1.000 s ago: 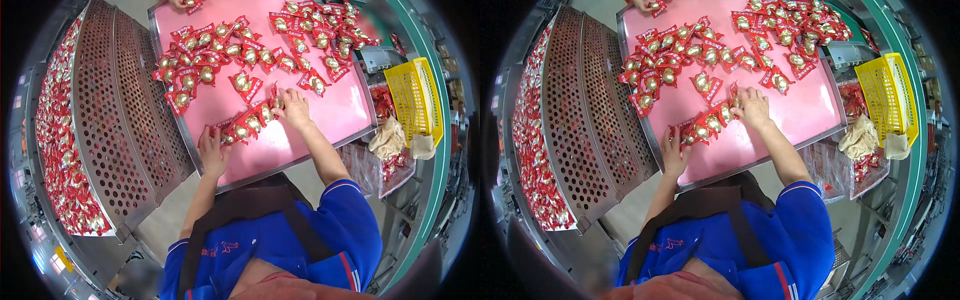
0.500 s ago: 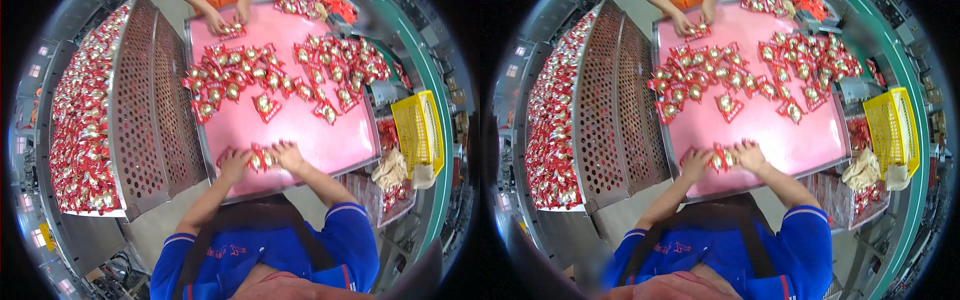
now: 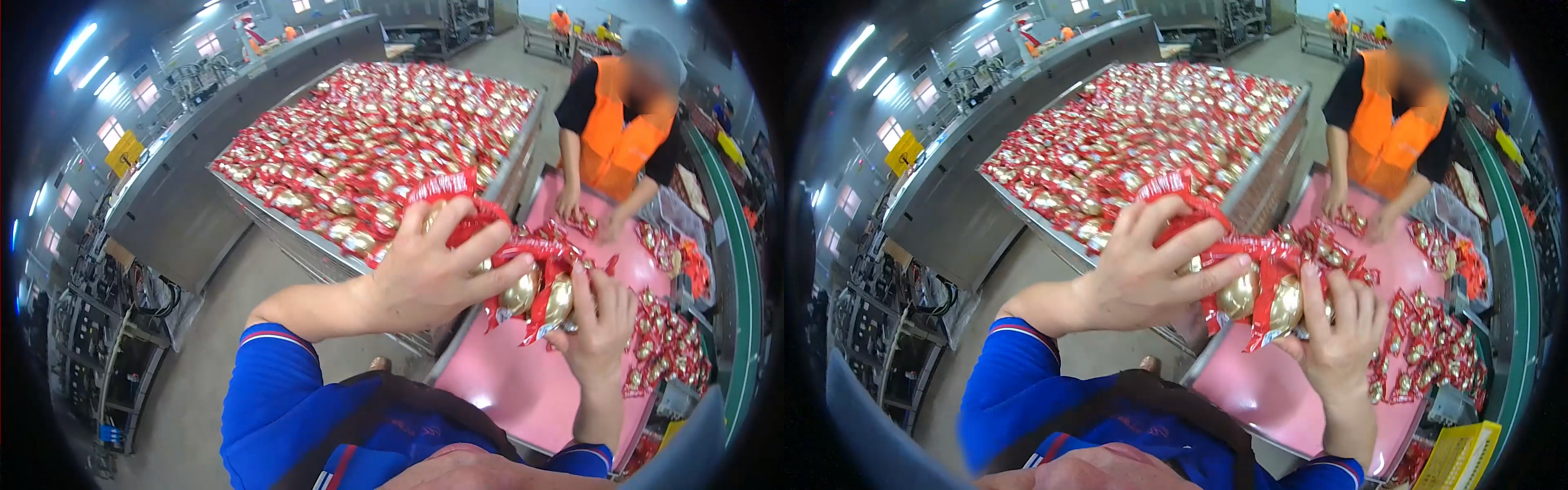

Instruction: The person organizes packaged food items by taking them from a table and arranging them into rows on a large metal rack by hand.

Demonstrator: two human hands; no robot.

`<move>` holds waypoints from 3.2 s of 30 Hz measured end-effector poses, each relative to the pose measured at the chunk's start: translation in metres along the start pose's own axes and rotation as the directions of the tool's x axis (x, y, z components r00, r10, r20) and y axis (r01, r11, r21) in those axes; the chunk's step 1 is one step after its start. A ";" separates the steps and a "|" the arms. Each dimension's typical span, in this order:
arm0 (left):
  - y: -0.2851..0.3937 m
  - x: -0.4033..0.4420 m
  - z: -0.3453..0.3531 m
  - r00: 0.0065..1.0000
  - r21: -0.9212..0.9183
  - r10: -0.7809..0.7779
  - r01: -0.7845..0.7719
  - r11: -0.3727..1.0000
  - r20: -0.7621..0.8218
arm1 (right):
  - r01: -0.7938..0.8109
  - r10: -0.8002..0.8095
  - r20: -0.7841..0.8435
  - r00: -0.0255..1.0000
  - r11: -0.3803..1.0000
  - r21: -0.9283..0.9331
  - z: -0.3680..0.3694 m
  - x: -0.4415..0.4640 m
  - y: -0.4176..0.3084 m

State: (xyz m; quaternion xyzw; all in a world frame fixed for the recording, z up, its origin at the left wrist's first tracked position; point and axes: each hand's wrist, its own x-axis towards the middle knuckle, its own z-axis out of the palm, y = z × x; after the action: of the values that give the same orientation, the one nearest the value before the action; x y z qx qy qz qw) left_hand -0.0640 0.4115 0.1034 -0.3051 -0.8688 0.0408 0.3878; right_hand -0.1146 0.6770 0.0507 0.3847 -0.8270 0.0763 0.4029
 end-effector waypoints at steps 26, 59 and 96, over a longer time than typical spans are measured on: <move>-0.753 -0.308 0.077 0.902 0.041 -0.378 0.378 0.925 0.208 | -0.120 0.101 0.357 0.928 0.992 0.032 0.508 0.587 -0.336; -0.776 -0.311 0.072 0.692 -0.229 -0.315 0.574 0.786 0.649 | 0.037 -0.078 0.626 0.776 0.996 0.078 0.335 0.537 -0.266; 0.181 -0.070 0.523 0.770 -0.446 -0.332 0.601 0.664 0.545 | -0.760 0.650 0.616 0.444 0.638 -0.126 0.204 -0.336 0.049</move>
State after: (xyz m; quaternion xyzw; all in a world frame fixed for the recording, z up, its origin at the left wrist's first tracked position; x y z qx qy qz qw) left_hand -0.3034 0.6057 -0.3617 -0.1554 -0.9463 -0.2740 0.0726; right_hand -0.1458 0.8147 -0.3193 0.0392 -0.9831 0.1786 0.0094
